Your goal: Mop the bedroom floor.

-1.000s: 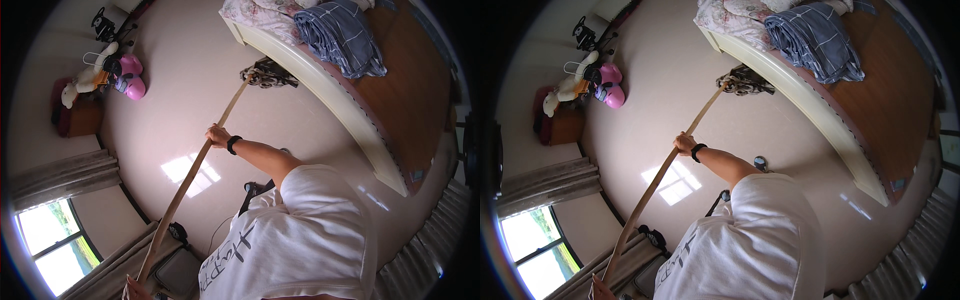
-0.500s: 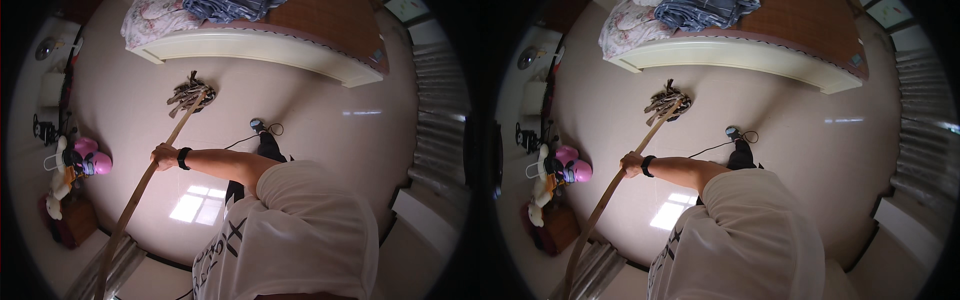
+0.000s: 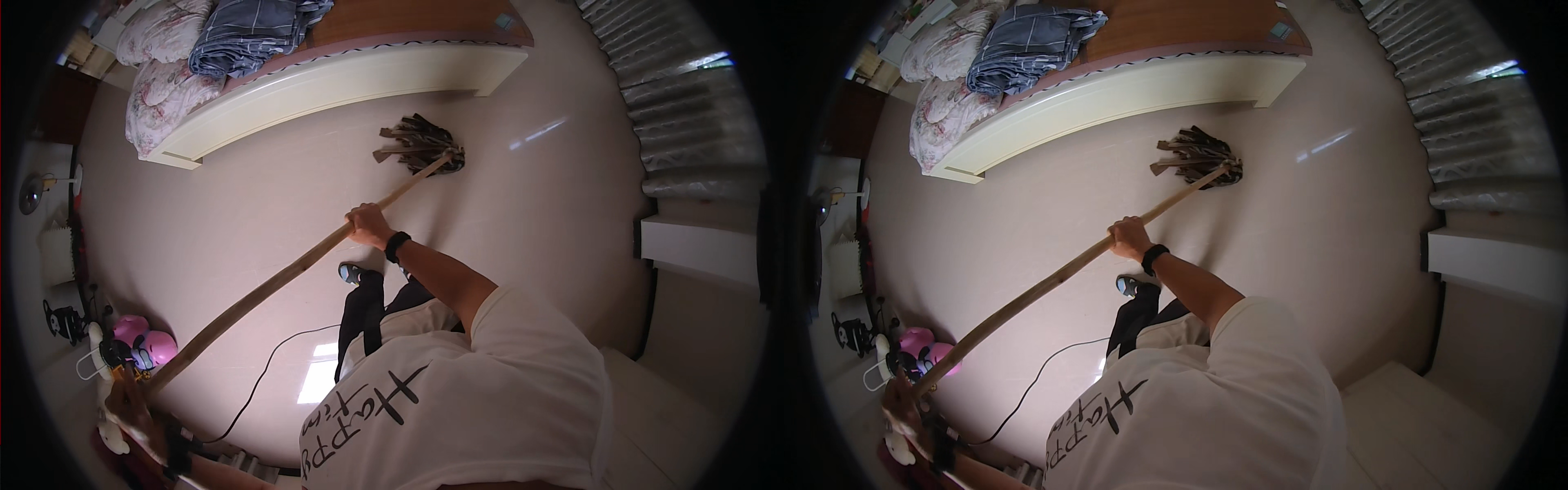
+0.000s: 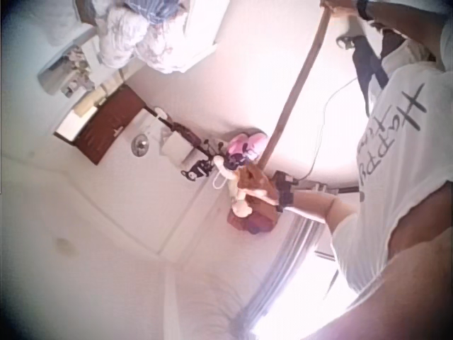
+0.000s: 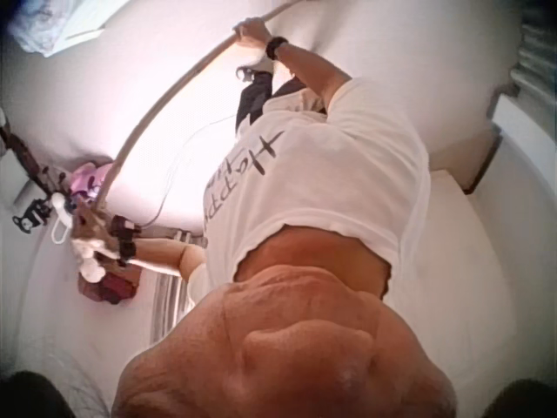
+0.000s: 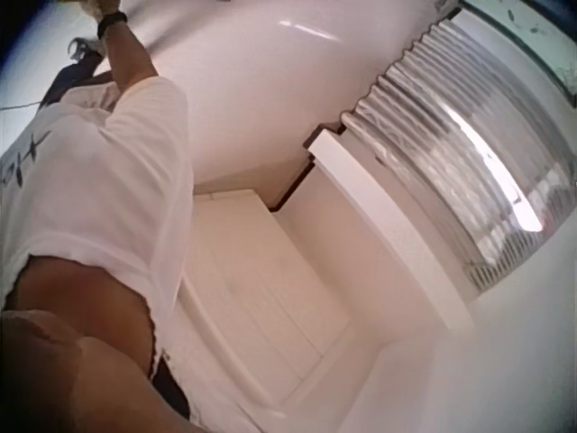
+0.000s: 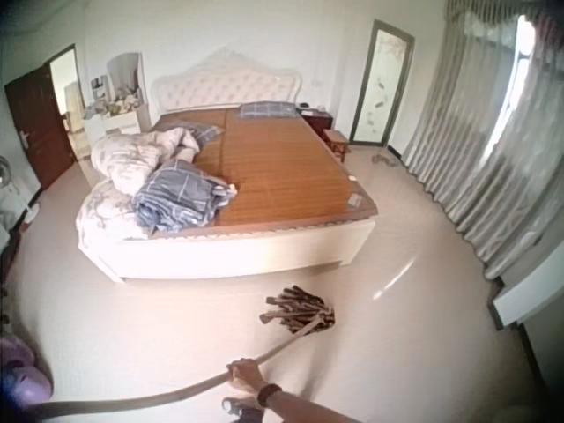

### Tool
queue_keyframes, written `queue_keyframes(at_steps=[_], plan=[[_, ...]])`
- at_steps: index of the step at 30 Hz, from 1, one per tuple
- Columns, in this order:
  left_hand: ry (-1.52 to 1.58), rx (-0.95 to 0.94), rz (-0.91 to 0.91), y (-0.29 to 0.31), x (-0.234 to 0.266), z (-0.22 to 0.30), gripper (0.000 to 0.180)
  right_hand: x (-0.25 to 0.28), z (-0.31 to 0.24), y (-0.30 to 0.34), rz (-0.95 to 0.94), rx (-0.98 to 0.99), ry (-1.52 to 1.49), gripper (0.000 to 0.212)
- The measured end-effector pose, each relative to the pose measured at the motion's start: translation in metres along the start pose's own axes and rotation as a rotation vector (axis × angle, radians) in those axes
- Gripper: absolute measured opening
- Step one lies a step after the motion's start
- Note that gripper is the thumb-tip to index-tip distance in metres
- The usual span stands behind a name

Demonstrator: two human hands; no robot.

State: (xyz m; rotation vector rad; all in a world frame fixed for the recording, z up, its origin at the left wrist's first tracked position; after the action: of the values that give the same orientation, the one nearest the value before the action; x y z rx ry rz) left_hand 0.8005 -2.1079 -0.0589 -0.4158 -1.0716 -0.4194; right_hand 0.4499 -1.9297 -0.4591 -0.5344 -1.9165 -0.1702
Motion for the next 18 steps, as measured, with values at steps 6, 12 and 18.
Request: queue_keyframes(at_steps=[6, 12, 18], plan=[[0.331, -0.263, -0.087, 0.012, -0.144, 0.129, 0.033, 0.029, 0.175, 0.120, -0.207, -0.367, 0.293, 0.005], [0.197, -0.422, -0.236, 0.071, -0.200, 0.209, 0.035, 0.045, 0.244, 0.226, -0.171, -0.415, 0.132, 0.005], [0.029, -0.422, -0.105, 0.143, -0.120, 0.158, 0.037, 0.012, 0.157, 0.237, -0.317, -0.208, 0.085, 0.007]])
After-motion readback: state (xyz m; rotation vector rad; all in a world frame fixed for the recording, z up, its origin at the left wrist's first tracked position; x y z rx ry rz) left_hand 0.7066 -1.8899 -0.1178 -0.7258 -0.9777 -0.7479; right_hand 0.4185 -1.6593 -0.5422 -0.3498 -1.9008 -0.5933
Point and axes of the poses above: each hand's wrist, its own y-axis away from the middle knuckle, its own x-axis out of the back of the hand, z = x × y, the point moved 7 cm from there along -y, towards the middle knuckle, and after that the axes turned 13 degrees about y, right-handed, at the moved point
